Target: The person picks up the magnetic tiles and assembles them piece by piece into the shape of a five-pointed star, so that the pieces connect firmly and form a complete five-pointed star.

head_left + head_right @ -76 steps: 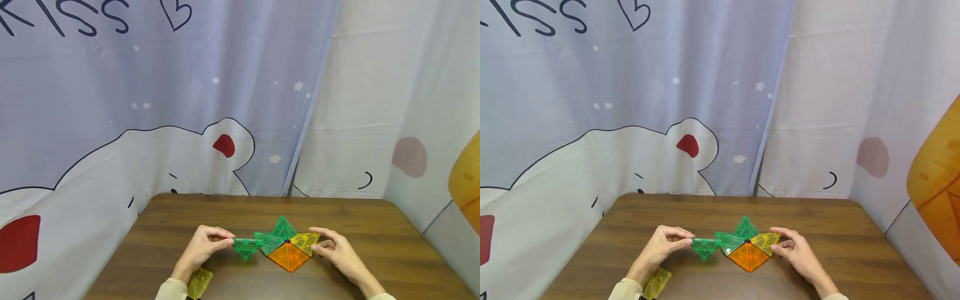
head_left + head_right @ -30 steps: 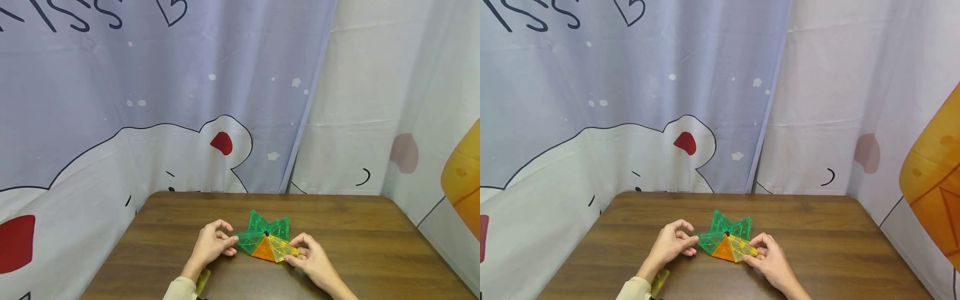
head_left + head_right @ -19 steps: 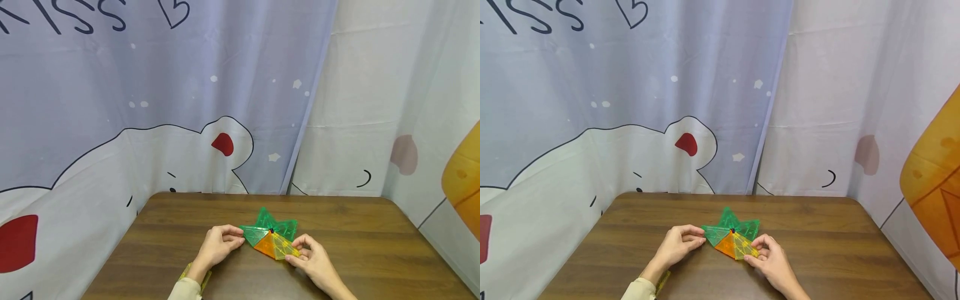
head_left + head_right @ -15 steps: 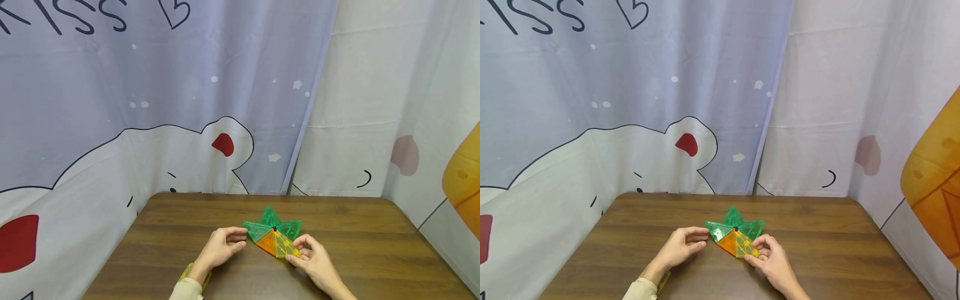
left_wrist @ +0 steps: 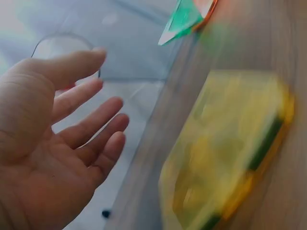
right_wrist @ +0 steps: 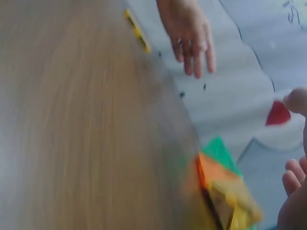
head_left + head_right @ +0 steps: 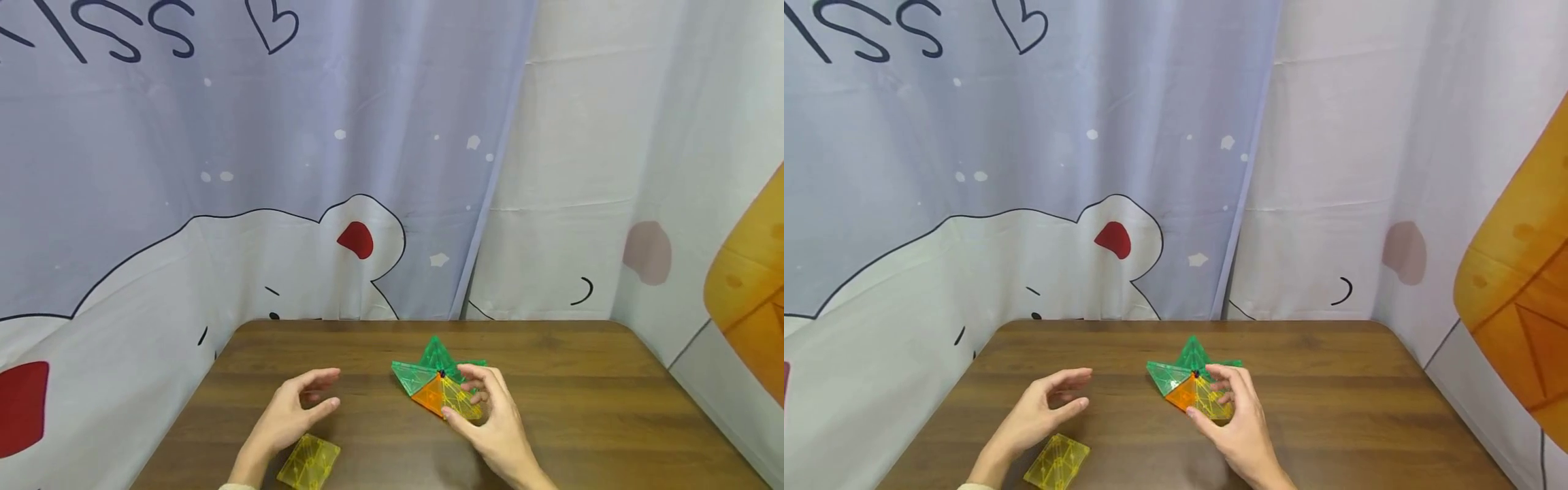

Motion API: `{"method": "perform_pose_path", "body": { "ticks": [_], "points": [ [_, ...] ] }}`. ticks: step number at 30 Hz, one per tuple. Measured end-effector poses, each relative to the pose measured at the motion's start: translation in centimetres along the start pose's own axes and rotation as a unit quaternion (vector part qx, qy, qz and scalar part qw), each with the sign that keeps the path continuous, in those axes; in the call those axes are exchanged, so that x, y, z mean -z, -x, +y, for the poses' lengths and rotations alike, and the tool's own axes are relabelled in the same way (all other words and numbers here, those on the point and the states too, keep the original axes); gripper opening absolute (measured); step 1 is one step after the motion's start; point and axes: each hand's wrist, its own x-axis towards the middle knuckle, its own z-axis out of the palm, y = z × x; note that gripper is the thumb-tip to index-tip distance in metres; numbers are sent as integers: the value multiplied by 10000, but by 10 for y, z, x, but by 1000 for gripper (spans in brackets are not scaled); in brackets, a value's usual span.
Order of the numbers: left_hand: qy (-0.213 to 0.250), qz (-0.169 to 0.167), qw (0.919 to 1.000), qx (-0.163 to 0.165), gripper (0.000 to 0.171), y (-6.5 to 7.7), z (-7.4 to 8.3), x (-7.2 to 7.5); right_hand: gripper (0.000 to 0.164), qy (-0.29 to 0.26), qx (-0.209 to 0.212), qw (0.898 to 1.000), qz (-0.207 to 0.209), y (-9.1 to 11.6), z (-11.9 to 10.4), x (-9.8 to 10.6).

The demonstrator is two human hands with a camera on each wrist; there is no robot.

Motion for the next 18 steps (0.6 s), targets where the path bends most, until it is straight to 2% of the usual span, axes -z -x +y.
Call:
{"method": "perform_pose_path", "body": {
  "ticks": [5, 9, 12, 14, 18],
  "points": [
    [-198, -337, 9992, -20, 60, 17, -11, 27, 86, -557, 6, 9944, -896, 0, -12, -34],
    [-503, -628, 9967, 111, 70, 23, -16, 37, 101, -1066, -449, 9780, -1735, 2, -11, -66],
    [-856, -899, 9918, 315, 79, 25, -17, 38, 111, -1387, -849, 9589, -2325, 4, -6, -83],
    [-1020, -1119, 9876, 410, 85, 25, -18, 36, 113, -1461, -950, 9487, -2637, 6, -1, -89],
    [-1131, -1356, 9834, 428, 90, 23, -17, 30, 108, -1260, -853, 9414, -3011, 7, 5, -92]
  ]
}}
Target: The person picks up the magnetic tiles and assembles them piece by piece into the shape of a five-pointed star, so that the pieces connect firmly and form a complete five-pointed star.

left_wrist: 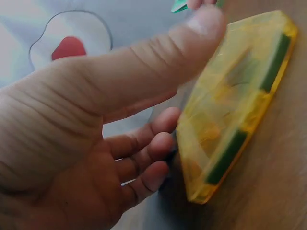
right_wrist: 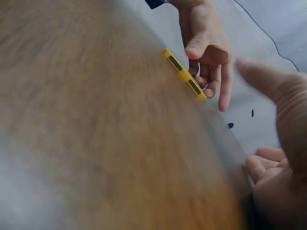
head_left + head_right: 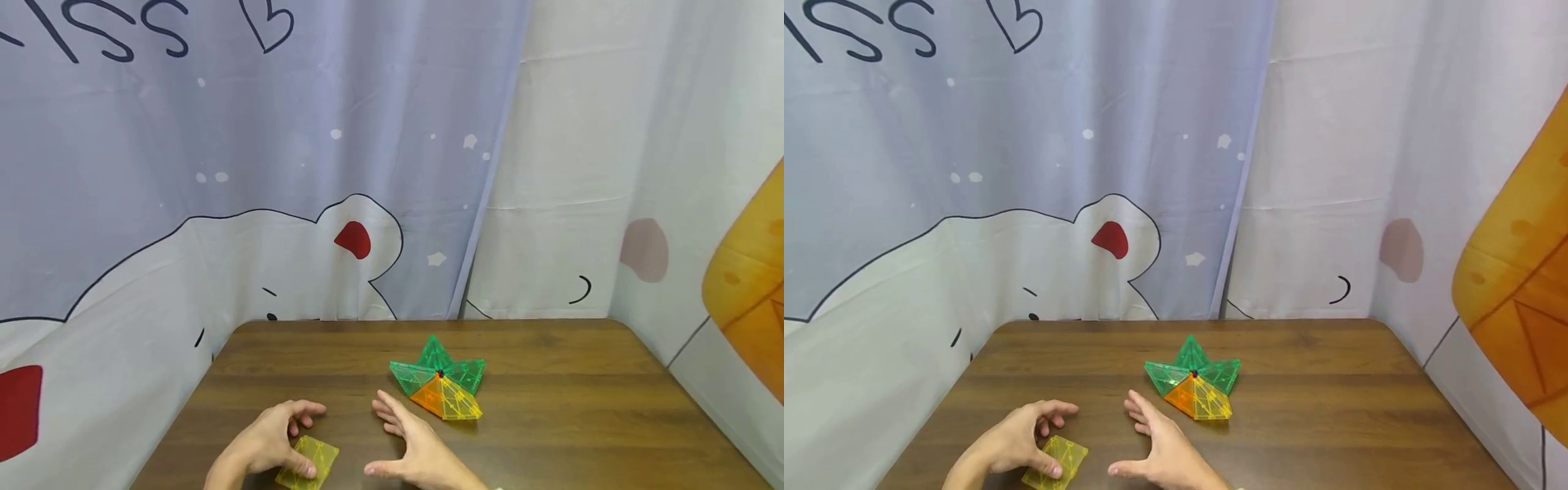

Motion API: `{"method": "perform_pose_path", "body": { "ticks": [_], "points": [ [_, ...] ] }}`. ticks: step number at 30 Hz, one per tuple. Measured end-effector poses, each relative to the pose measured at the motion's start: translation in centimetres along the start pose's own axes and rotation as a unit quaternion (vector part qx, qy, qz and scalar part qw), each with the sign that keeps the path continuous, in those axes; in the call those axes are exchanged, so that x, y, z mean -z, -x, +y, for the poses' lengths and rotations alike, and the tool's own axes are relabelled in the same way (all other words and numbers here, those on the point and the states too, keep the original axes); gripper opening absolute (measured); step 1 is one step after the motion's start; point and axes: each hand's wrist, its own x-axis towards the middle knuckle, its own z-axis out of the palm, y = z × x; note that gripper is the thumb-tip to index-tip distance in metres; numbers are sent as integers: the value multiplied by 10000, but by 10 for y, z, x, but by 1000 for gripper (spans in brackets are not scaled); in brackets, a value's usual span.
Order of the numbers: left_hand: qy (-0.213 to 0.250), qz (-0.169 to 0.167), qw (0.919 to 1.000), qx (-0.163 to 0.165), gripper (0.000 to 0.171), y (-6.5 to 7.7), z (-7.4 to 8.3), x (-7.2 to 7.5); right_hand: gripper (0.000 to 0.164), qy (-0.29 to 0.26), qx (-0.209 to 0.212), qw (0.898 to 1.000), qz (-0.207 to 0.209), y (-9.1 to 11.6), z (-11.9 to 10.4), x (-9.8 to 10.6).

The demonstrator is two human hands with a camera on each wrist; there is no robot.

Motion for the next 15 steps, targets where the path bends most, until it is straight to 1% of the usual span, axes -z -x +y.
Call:
{"method": "perform_pose_path", "body": {
  "ticks": [2, 5, 7, 8, 11, 12, 13, 14, 15],
  "points": [
    [19, -18, 10000, -73, 88, -1, 2, -4, 104, 42, -52, 10000, -54, 0, 0, 0],
    [31, -12, 9997, -242, 86, -3, 4, -10, 100, -163, -185, 9997, -75, 0, -1, 0],
    [98, -15, 9992, -376, 87, -6, 7, -15, 98, -317, -228, 9992, -57, 0, -1, 1],
    [192, -11, 9988, -446, 88, -7, 8, -18, 98, -353, -239, 9991, -50, 0, -1, 1],
    [645, -17, 9959, -639, 93, -14, 15, -27, 96, -122, -165, 9998, -14, 0, 0, 2],
    [717, 17, 9949, -708, 94, -16, 17, -31, 95, -53, -128, 9999, -4, 0, 1, 2],
    [682, 92, 9947, -769, 92, -18, 19, -33, 95, 29, -78, 10000, -3, 0, 2, 2],
    [538, 215, 9950, -809, 89, -20, 21, -36, 94, 115, -29, 9999, -5, 0, 2, 2],
    [248, 411, 9956, -807, 83, -21, 22, -38, 92, 206, 40, 9998, -16, 0, 3, 3]
  ]
}}
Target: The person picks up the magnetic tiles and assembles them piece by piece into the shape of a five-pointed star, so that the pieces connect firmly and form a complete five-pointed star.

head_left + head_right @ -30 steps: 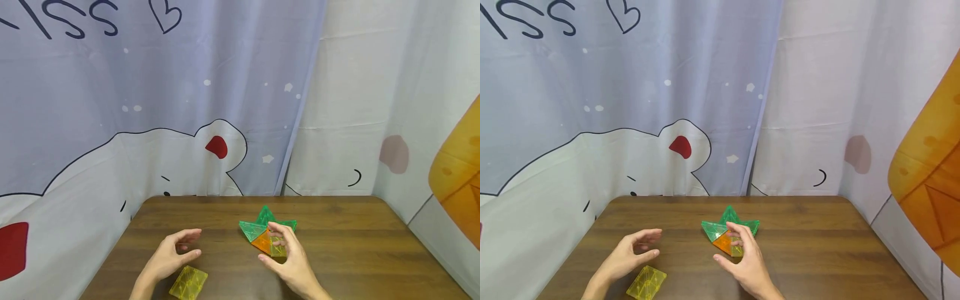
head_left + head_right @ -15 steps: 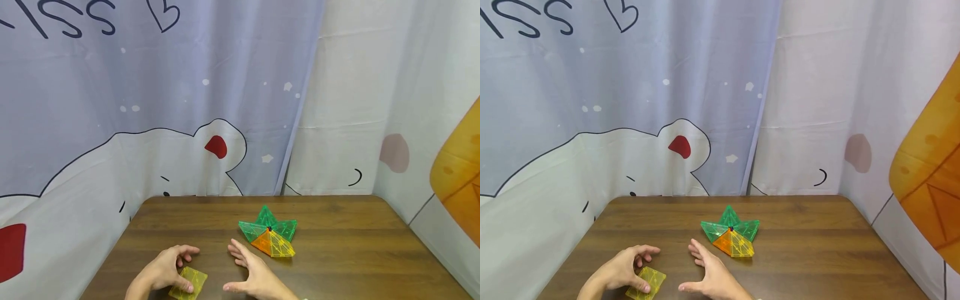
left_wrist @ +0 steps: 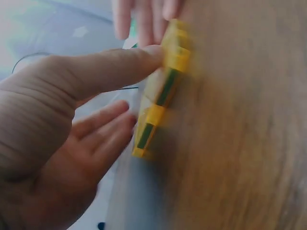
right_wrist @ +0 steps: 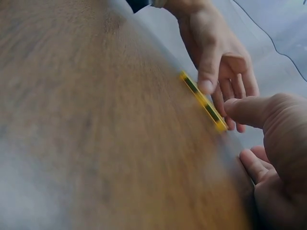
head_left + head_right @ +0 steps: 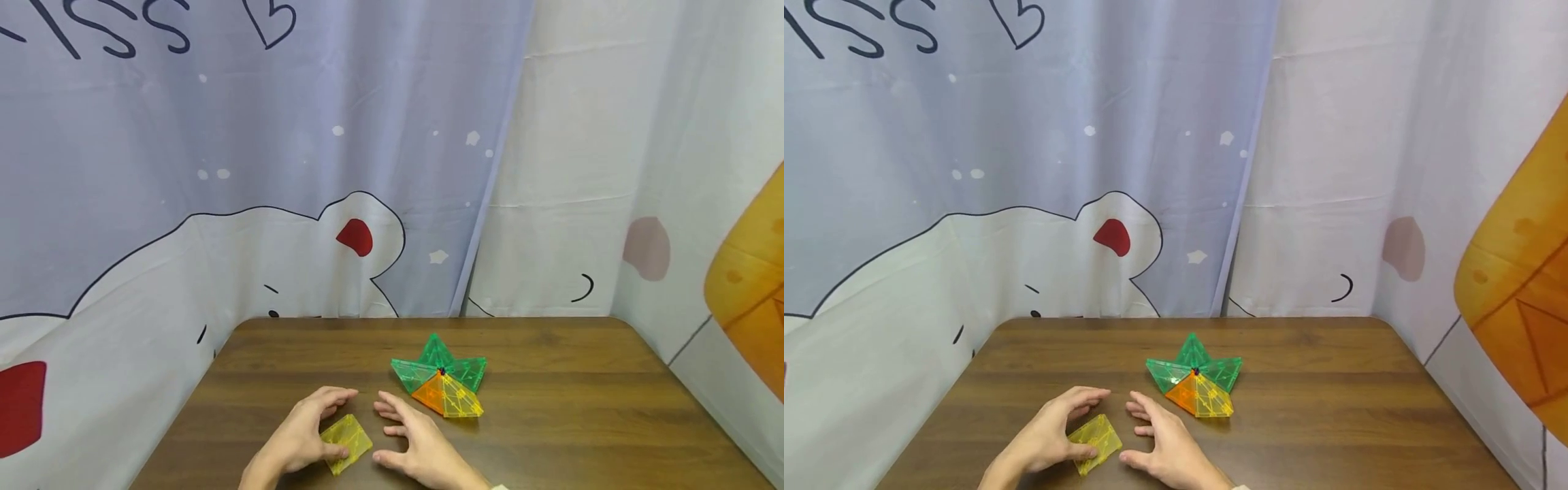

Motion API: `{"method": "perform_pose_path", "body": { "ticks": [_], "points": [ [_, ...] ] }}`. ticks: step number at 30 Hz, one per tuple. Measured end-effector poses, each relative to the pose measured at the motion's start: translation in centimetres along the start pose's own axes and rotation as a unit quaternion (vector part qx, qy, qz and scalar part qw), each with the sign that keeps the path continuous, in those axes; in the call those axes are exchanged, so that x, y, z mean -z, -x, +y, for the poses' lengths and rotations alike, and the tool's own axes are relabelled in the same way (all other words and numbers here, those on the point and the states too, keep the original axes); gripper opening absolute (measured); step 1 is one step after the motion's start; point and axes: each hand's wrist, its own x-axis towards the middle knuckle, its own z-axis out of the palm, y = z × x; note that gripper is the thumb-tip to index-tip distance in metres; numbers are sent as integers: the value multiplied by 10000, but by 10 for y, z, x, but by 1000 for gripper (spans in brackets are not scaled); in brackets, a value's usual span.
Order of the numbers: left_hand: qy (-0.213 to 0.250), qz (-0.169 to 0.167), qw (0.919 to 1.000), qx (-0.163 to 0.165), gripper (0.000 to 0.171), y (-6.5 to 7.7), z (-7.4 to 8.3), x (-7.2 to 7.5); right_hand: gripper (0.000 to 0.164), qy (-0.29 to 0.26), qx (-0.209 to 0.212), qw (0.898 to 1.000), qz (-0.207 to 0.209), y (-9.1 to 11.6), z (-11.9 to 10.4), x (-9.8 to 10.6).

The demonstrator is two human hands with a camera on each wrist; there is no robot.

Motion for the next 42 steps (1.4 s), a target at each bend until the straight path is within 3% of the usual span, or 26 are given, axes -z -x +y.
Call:
{"method": "perform_pose_path", "body": {
  "ticks": [3, 5, 7, 11, 16, 20, 24, 30, 32, 35, 38, 42],
  "points": [
    [-1216, 609, 9906, 149, 59, -1, 2, -3, 88, 216, 214, 9995, -34, -1, 1, 0],
    [-1542, 744, 9848, 285, 47, -1, 1, -3, 84, 350, 300, 9989, -42, -1, 1, 0],
    [-1437, 632, 9874, 224, 35, -2, 1, -3, 81, 430, 339, 9985, -29, -1, 1, 0],
    [-856, 132, 9958, -291, 22, -5, 1, -5, 75, 557, 399, 9976, 54, -1, 2, -1],
    [-674, -111, 9941, -846, 27, -7, 4, -11, 64, 890, 618, 9940, 171, -2, 4, -3],
    [-549, -297, 9938, -917, 27, -8, 7, -15, 61, 1085, 425, 9929, 230, -1, 2, -3],
    [-347, -442, 9940, -941, 41, -9, 11, -17, 60, 1184, 372, 9919, 277, -1, 0, -3],
    [-370, -249, 9910, -1259, 52, -9, 11, -21, 50, 1306, 536, 9893, 360, -2, 0, -4],
    [-657, 15, 9907, -1195, 47, -9, 10, -20, 45, 1353, 494, 9887, 419, -2, 0, -5],
    [-1052, 342, 9912, -725, 38, -7, 7, -14, 39, 1398, 434, 9878, 536, -3, -1, -7],
    [-1115, 215, 9931, -288, 43, -5, 5, -9, 35, 1444, 435, 9863, 675, -3, -1, -8],
    [-867, -132, 9960, -153, 55, -4, 5, -7, 35, 1331, 389, 9871, 799, -3, -2, -8]
  ]
}}
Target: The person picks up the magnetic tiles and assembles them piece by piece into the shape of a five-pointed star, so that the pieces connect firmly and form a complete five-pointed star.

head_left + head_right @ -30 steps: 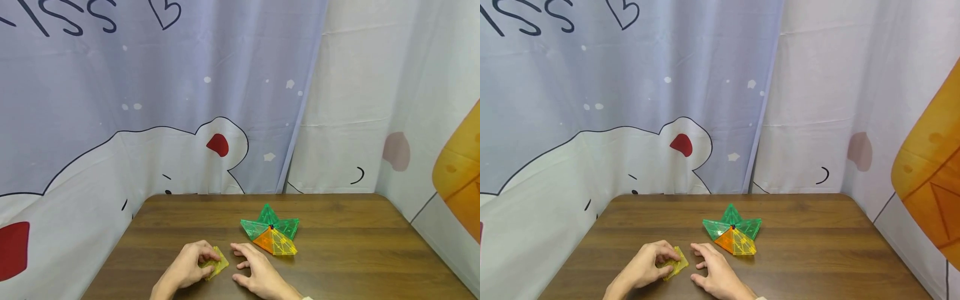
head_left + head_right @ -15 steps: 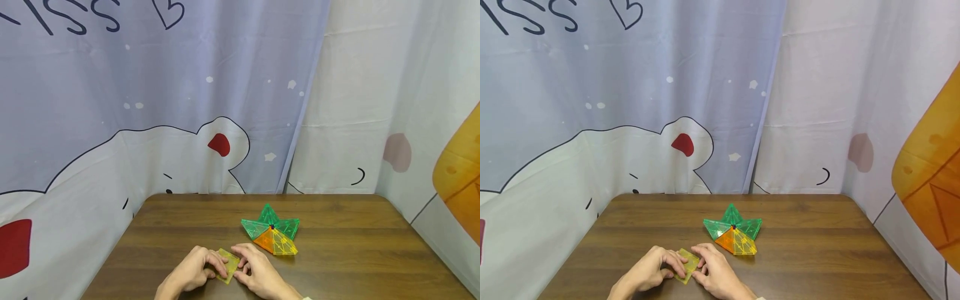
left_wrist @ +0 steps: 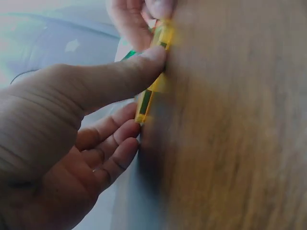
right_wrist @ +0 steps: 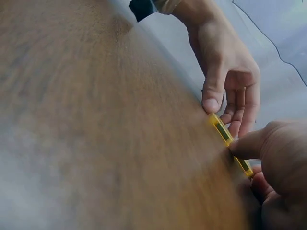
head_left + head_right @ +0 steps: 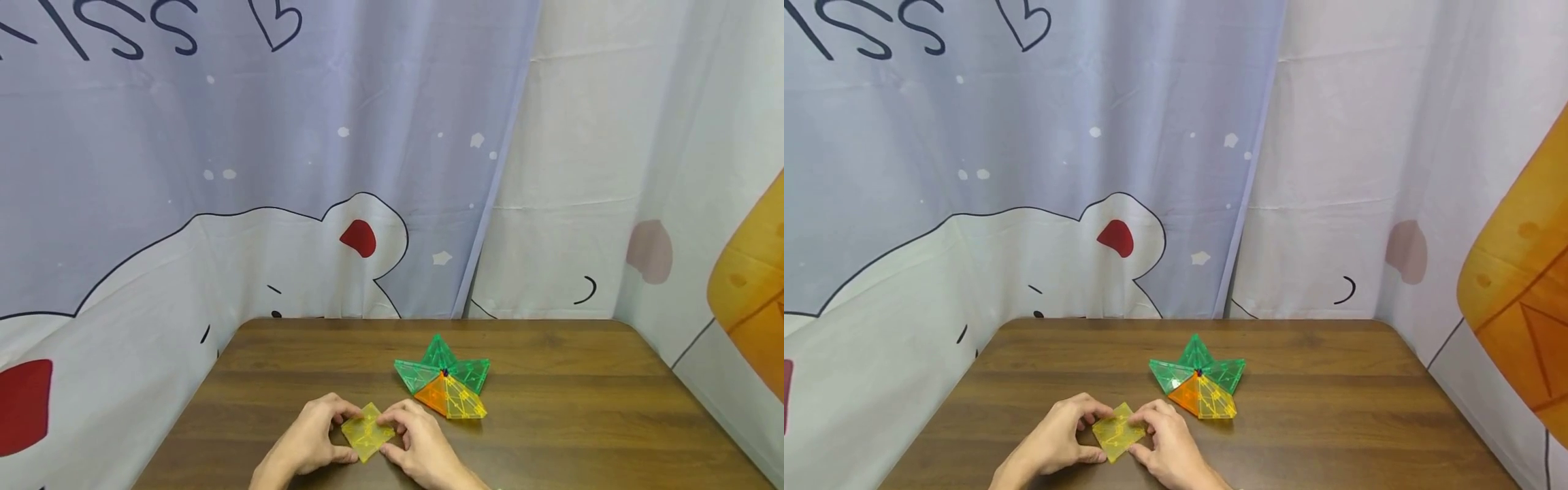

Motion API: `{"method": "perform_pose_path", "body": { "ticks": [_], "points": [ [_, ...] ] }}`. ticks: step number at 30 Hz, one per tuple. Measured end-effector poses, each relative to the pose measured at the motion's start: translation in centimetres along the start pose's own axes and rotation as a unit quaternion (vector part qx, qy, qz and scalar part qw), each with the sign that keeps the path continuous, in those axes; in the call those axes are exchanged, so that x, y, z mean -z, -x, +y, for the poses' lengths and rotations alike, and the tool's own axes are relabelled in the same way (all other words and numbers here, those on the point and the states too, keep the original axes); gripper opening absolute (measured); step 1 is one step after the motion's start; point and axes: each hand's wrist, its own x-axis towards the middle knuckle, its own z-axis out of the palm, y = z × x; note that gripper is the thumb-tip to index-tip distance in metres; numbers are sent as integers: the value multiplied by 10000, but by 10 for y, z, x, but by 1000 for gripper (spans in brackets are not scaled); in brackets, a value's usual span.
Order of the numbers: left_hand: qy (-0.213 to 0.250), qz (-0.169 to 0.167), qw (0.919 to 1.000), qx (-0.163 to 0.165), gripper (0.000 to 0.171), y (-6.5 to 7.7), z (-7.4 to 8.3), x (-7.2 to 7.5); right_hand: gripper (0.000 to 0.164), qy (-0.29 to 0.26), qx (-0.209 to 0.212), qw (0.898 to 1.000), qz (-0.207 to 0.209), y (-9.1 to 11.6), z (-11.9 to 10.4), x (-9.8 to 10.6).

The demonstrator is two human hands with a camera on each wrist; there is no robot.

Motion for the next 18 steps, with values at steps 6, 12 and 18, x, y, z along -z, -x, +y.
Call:
{"method": "perform_pose_path", "body": {
  "ticks": [6, 12, 18],
  "points": [
    [248, 114, 9996, -16, 52, -3, 0, -6, 30, -1371, -378, 9898, 15, -1, 1, -1],
    [831, 188, 9964, -17, 48, -3, -1, -6, 26, -2501, -992, 9629, 217, -1, -3, 0],
    [2583, 397, 9648, 286, 31, -4, 4, 1, 31, -3059, -1100, 9449, 397, -5, -8, 14]
  ]
}}
